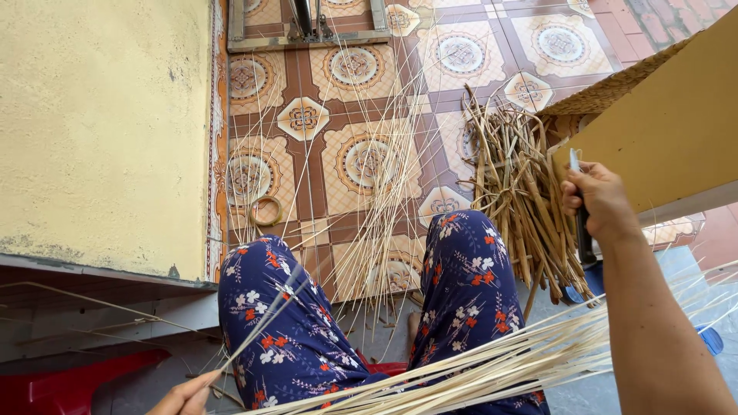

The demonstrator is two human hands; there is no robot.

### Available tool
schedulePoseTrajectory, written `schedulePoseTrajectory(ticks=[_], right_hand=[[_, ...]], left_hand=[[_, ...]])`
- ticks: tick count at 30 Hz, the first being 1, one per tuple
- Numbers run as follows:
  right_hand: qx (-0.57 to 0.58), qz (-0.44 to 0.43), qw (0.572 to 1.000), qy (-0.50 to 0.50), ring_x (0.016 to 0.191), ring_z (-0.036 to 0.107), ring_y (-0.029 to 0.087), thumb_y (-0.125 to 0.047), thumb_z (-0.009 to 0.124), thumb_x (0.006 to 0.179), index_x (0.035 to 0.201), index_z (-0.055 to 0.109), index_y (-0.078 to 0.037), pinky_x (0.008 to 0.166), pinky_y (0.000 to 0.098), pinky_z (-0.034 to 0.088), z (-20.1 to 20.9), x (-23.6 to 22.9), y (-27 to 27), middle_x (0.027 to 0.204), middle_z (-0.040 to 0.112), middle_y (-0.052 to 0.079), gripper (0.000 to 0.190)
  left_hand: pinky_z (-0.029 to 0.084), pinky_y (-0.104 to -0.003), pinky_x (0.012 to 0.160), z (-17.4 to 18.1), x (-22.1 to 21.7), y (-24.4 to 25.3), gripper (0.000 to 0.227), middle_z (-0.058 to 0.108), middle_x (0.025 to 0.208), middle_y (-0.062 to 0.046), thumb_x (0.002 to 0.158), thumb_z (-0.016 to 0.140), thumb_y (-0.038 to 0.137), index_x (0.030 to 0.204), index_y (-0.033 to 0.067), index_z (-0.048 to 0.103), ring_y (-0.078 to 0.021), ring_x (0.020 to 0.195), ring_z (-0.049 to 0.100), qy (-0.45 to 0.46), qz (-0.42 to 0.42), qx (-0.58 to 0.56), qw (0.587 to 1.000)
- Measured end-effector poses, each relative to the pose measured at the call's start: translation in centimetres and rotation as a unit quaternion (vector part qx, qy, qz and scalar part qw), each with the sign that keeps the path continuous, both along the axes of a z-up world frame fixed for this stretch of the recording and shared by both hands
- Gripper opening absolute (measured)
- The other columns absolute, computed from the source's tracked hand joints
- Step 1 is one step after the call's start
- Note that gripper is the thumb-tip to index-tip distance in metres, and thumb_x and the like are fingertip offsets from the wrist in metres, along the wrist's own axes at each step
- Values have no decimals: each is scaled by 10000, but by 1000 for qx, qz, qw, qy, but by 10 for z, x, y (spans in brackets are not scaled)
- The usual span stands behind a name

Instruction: Splitting and shaving thin bamboo strips into even pieces using a small hand-held knife.

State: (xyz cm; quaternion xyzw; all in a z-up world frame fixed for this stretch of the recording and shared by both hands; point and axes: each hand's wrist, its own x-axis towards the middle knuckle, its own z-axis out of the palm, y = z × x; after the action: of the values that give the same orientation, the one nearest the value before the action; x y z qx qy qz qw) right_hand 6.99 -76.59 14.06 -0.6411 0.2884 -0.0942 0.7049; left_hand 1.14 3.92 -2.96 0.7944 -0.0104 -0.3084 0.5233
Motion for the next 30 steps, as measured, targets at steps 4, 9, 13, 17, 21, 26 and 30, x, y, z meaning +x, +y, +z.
schedulePoseTrajectory(ticks=[4,9,13,17,21,26,30], right_hand=[[81,-40,996,-25,523,475,34,-150,551,1049,1197,562,-72,457,195,398,18,4,29,731,567,-21,168],[9,32,999,-31,466,516,60,-147,692,940,1139,710,-58,413,225,439,46,12,181,705,639,10,219],[62,208,976,-13,477,512,42,-187,630,932,1209,719,-72,416,214,395,48,-6,296,773,726,-4,313],[104,348,930,-58,490,552,55,-353,507,1035,1230,722,-92,482,211,445,52,-35,350,601,612,6,391],[194,283,938,-43,450,467,57,-323,547,1069,1123,729,-16,446,209,368,32,-28,350,666,652,7,360],[204,181,961,-45,437,483,60,-268,572,1028,1111,719,-23,403,213,369,24,23,285,707,693,23,298],[153,133,979,12,427,484,57,-253,569,1006,1161,711,-45,397,222,392,9,68,230,683,680,30,296]], left_hand=[[482,-243,397,179,13,-124,287,676,592,-71,930,669,200,1181,108,772,-79,413,607,-116,109,158,975],[337,-250,333,247,69,-224,306,641,662,-79,979,581,214,1200,33,692,-107,385,505,56,133,-112,983],[397,-214,402,235,130,-296,231,662,775,-55,1024,571,199,1169,33,641,-74,517,567,39,132,-340,930],[453,-181,477,215,185,-363,201,674,825,-19,1013,612,184,1182,79,638,-48,580,581,93,182,-415,886],[495,-199,553,224,199,-398,263,676,920,-31,1021,612,247,1232,93,638,-72,689,612,55,167,-419,891],[567,-237,743,211,164,-384,415,657,1169,-40,1040,542,362,1382,129,569,-113,914,664,9,79,-280,957],[576,-297,669,200,96,-348,521,669,1163,-107,1028,491,337,1501,121,444,-174,834,673,177,-36,-184,966]])
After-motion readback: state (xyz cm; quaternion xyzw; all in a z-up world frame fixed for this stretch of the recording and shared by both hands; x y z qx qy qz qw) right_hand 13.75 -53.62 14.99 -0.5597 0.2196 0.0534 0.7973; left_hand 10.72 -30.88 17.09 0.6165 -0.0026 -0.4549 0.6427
